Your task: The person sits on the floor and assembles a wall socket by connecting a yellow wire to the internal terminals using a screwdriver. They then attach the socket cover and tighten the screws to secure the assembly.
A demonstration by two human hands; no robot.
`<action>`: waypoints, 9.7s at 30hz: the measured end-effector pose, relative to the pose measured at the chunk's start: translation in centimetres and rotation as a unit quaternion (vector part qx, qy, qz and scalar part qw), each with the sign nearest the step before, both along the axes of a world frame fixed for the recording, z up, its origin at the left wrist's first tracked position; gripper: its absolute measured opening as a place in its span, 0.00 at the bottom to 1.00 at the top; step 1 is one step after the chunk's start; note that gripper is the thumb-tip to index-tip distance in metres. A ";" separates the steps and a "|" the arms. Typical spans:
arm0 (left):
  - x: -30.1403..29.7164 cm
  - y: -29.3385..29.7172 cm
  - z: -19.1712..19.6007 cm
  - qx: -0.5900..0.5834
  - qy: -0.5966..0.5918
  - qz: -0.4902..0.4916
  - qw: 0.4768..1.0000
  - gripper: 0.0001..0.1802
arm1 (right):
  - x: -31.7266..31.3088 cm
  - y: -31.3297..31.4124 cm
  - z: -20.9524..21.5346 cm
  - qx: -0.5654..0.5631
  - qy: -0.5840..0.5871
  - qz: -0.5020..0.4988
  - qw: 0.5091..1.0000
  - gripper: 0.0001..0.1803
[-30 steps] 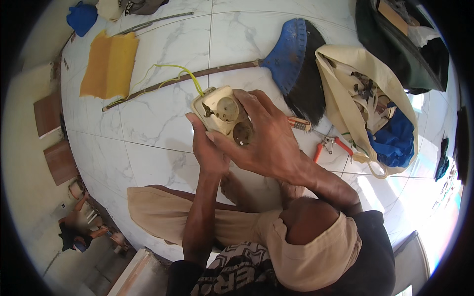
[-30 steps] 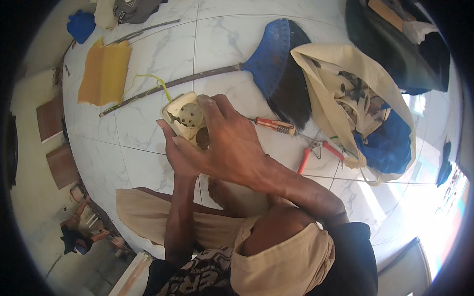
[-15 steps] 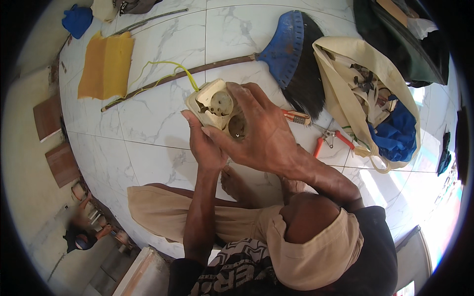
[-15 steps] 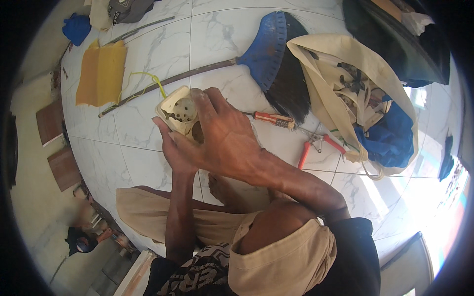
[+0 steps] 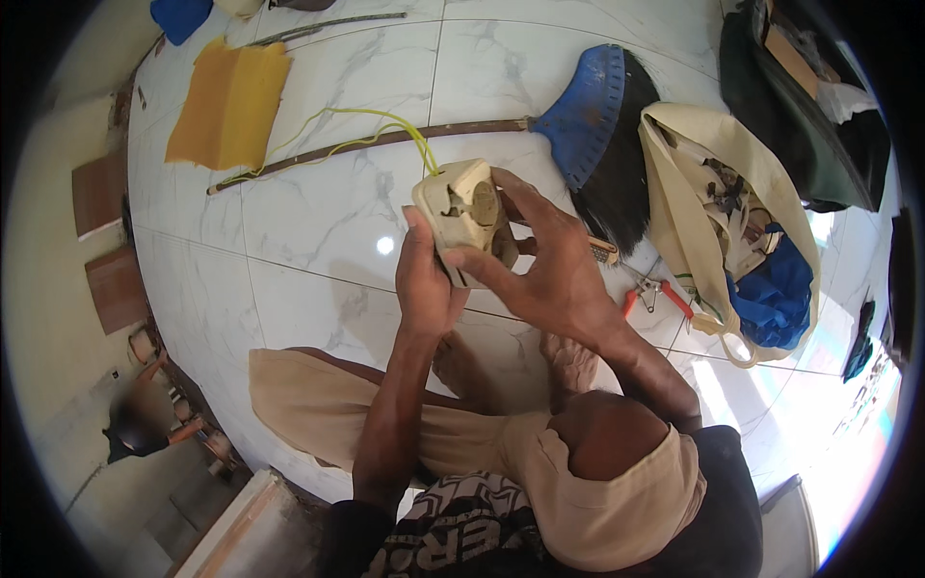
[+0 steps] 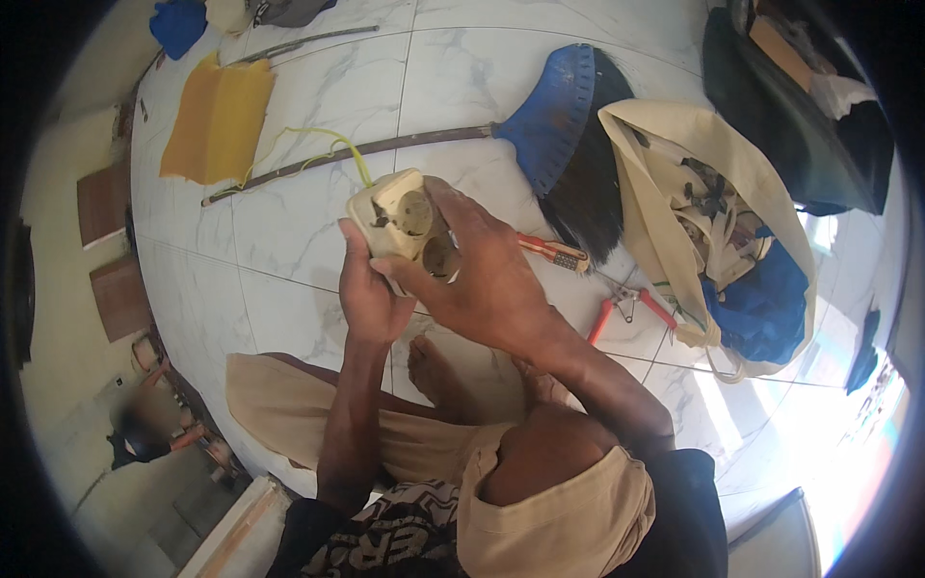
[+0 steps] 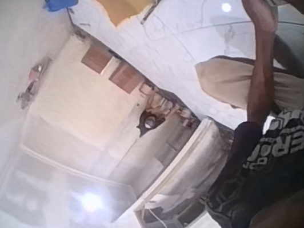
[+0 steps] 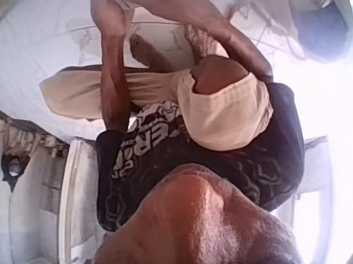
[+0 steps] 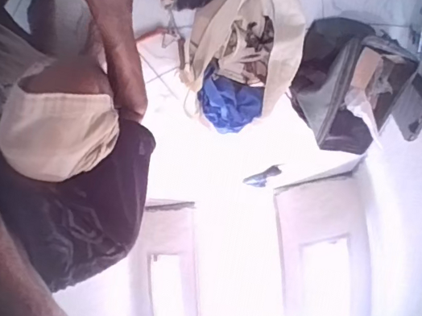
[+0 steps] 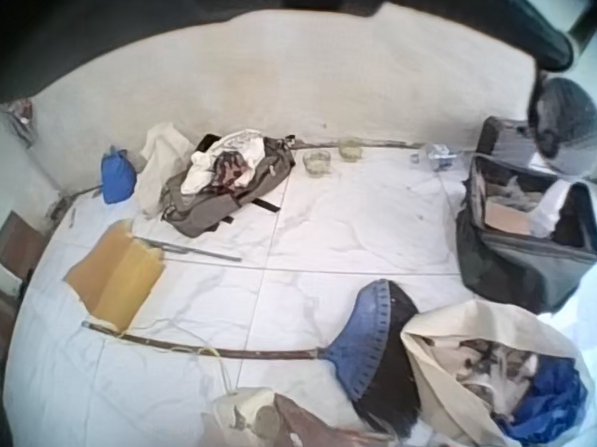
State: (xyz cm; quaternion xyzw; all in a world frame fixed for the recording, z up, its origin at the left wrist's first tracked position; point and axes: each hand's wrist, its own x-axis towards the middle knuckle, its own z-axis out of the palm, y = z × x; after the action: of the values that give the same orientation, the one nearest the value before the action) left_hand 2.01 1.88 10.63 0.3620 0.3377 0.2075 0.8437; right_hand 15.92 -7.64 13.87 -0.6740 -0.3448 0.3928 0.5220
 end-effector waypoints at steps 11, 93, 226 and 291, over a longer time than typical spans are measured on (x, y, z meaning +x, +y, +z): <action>0.2 0.5 0.3 -0.002 0.002 -0.032 0.999 0.40 | 0.0 -0.9 -1.8 0.041 0.147 0.047 0.987 0.46; 0.6 -1.3 -0.9 0.097 0.159 0.008 0.982 0.36 | -1.5 0.0 -3.4 0.054 0.351 0.021 0.935 0.38; -0.1 1.6 0.1 0.022 -0.069 -0.043 0.996 0.44 | -2.2 -0.1 -5.0 0.097 0.663 -0.013 0.742 0.26; -2.2 0.6 0.7 -0.178 -0.158 -0.062 0.969 0.37 | -0.7 -0.1 -3.2 0.200 0.011 0.155 0.967 0.73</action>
State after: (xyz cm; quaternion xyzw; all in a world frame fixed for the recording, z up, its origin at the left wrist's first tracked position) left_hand -0.22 2.47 11.29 0.1887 0.2084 0.1456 0.9486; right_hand 15.17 -7.78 10.63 -0.4898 -0.5107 0.3992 0.5830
